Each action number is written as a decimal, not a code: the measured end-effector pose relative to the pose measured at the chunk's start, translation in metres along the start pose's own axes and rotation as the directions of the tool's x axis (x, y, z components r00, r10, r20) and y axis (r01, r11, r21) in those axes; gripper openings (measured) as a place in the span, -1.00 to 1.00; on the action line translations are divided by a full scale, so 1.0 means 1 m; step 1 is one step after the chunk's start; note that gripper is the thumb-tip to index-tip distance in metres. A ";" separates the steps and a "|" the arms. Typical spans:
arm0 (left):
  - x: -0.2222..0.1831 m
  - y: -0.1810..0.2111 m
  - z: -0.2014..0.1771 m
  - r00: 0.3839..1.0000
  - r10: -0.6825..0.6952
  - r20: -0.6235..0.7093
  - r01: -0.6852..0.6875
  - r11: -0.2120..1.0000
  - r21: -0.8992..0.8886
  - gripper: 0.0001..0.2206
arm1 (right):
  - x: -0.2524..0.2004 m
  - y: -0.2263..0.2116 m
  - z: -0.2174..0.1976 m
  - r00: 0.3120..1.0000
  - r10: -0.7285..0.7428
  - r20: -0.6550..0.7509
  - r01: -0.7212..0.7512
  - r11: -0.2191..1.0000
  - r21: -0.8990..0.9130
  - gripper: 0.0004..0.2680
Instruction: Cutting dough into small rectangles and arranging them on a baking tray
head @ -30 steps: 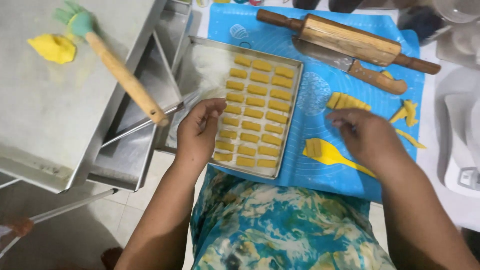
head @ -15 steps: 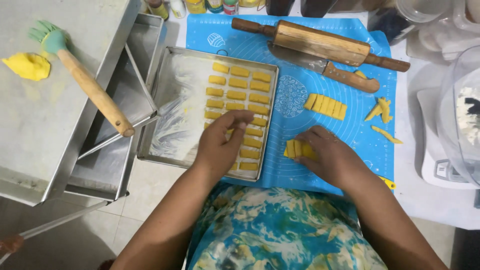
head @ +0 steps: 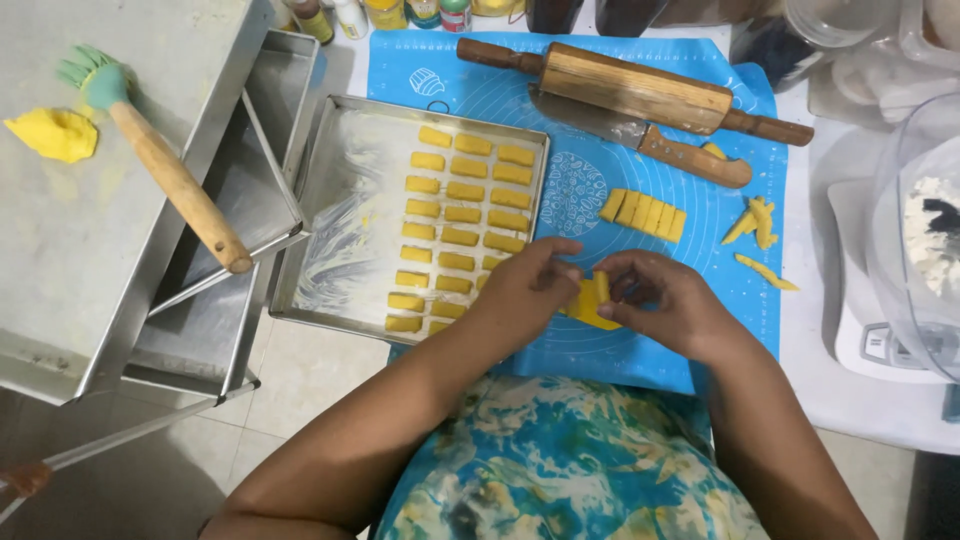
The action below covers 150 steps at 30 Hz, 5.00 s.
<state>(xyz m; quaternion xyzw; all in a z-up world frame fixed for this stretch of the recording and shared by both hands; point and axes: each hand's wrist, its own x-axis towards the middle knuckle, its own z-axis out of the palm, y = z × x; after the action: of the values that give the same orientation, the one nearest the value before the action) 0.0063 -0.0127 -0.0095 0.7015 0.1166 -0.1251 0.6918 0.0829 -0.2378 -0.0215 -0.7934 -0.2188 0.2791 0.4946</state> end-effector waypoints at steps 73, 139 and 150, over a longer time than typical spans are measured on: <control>-0.026 -0.017 -0.111 0.727 0.161 -0.667 -0.407 0.884 -0.230 -0.73 | 0.118 -0.117 0.007 0.909 -0.414 -0.052 0.279 0.695 -0.662 -0.88; 0.099 -0.012 -0.208 0.717 0.688 -0.111 -0.206 0.361 0.909 -0.81 | -0.057 -0.015 -0.029 0.857 -0.070 -0.511 -0.155 0.910 -0.384 -0.91; 0.095 -0.011 -0.205 0.714 0.692 -0.102 -0.224 0.365 0.904 -0.66 | -0.052 -0.014 -0.018 0.900 -0.098 -0.425 -0.092 0.909 -0.405 -0.89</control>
<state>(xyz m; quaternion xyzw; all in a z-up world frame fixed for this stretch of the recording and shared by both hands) 0.0956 0.1918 -0.0493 0.9524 -0.0044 0.2155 0.2156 0.0550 -0.2763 0.0097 -0.9220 -0.1579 0.0404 0.3511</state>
